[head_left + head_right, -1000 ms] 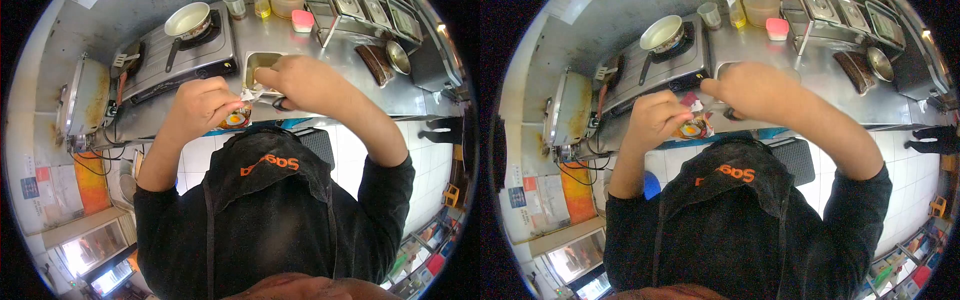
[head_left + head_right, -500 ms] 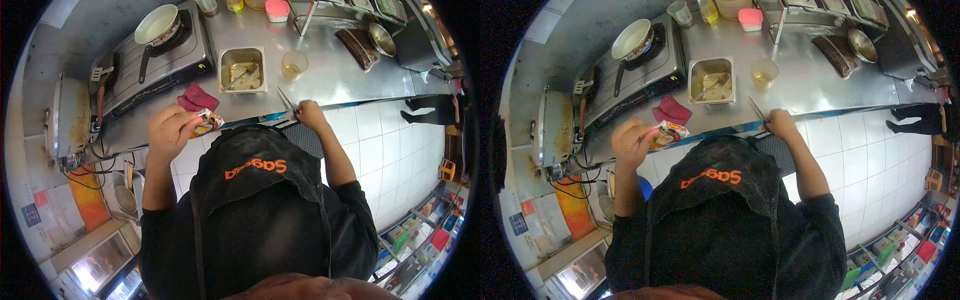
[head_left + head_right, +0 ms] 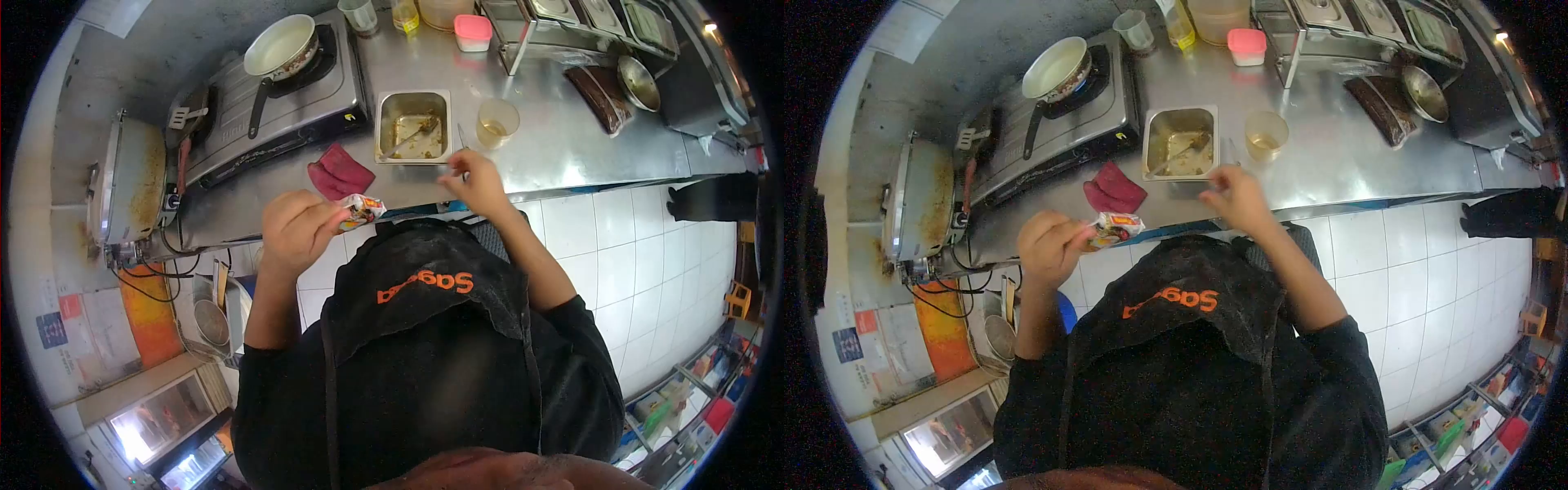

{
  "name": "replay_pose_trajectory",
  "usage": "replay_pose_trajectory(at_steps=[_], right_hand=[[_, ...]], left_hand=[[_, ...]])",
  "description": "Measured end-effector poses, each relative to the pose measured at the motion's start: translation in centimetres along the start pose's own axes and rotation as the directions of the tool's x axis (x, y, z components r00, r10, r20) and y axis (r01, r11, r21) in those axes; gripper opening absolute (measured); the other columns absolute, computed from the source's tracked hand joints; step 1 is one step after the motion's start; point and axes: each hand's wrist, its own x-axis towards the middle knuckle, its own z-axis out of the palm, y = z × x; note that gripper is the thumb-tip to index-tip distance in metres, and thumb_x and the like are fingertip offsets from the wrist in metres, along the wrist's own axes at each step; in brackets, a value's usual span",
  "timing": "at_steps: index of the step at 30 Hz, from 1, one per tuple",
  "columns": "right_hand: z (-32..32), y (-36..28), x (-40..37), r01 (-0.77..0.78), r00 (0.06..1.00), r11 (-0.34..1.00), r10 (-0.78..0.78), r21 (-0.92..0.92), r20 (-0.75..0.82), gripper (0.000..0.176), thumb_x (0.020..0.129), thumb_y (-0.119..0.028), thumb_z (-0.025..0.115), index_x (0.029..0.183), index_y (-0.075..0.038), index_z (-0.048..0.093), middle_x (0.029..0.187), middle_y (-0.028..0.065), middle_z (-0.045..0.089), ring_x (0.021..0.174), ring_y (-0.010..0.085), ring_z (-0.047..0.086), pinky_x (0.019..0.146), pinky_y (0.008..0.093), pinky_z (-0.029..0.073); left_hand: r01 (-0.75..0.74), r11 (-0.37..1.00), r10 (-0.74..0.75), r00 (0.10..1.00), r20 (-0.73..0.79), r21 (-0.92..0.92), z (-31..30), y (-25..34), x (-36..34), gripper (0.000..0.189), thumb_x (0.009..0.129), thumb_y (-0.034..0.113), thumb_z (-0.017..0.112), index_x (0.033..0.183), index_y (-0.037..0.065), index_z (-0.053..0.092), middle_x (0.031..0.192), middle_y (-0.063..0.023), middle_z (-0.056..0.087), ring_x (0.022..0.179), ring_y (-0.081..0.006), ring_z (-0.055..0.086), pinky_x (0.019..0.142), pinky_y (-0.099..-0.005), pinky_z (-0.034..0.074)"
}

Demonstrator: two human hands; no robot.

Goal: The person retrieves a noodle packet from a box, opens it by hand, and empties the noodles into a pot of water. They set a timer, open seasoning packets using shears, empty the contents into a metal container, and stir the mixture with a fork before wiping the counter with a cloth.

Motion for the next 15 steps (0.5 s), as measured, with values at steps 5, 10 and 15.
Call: replay_pose_trajectory(at_steps=[5, 10, 15], right_hand=[[4.1, -10.0, -1.0, 0.510, 0.818, 0.795, -0.566, 0.328, 0.103, 0.062, 0.068, -0.025, 0.090, 0.120, -0.003, 0.062, 0.115, 0.0155, 0.067, 0.101, 0.0253, 0.066, 0.083, 0.0354, 0.054], [5.6, -10.7, -1.4, 0.336, 0.885, 0.844, -0.435, 0.418, 0.168, 0.048, 0.072, -0.019, 0.087, 0.113, -0.004, 0.069, 0.097, 0.0157, 0.071, 0.088, 0.0269, 0.071, 0.077, 0.0339, 0.054], [6.9, -10.1, -1.8, 0.415, 0.893, 0.806, -0.449, 0.422, -0.021, 0.043, 0.076, -0.007, 0.084, 0.115, 0.000, 0.066, 0.105, 0.0127, 0.070, 0.094, 0.0184, 0.069, 0.083, 0.0312, 0.053]], left_hand=[[-0.038, 0.992, 0.037, 0.999, -0.018, -0.122, 2.3, 0.5, -0.4, 0.018, 0.073, 0.011, 0.083, 0.082, 0.004, 0.069, 0.072, -0.0070, 0.061, 0.057, -0.0254, 0.058, 0.052, -0.0354, 0.044], [0.108, 0.978, -0.153, 0.953, -0.263, -0.181, 4.5, 0.3, -1.3, 0.012, 0.080, 0.004, 0.077, 0.080, 0.001, 0.065, 0.070, -0.0098, 0.059, 0.056, -0.0223, 0.056, 0.051, -0.0341, 0.043], [0.232, 0.927, -0.352, 0.808, -0.472, -0.294, 6.7, 0.2, -1.4, 0.015, 0.092, 0.002, 0.063, 0.078, -0.003, 0.059, 0.072, -0.0085, 0.058, 0.063, -0.0146, 0.052, 0.058, -0.0265, 0.041]])
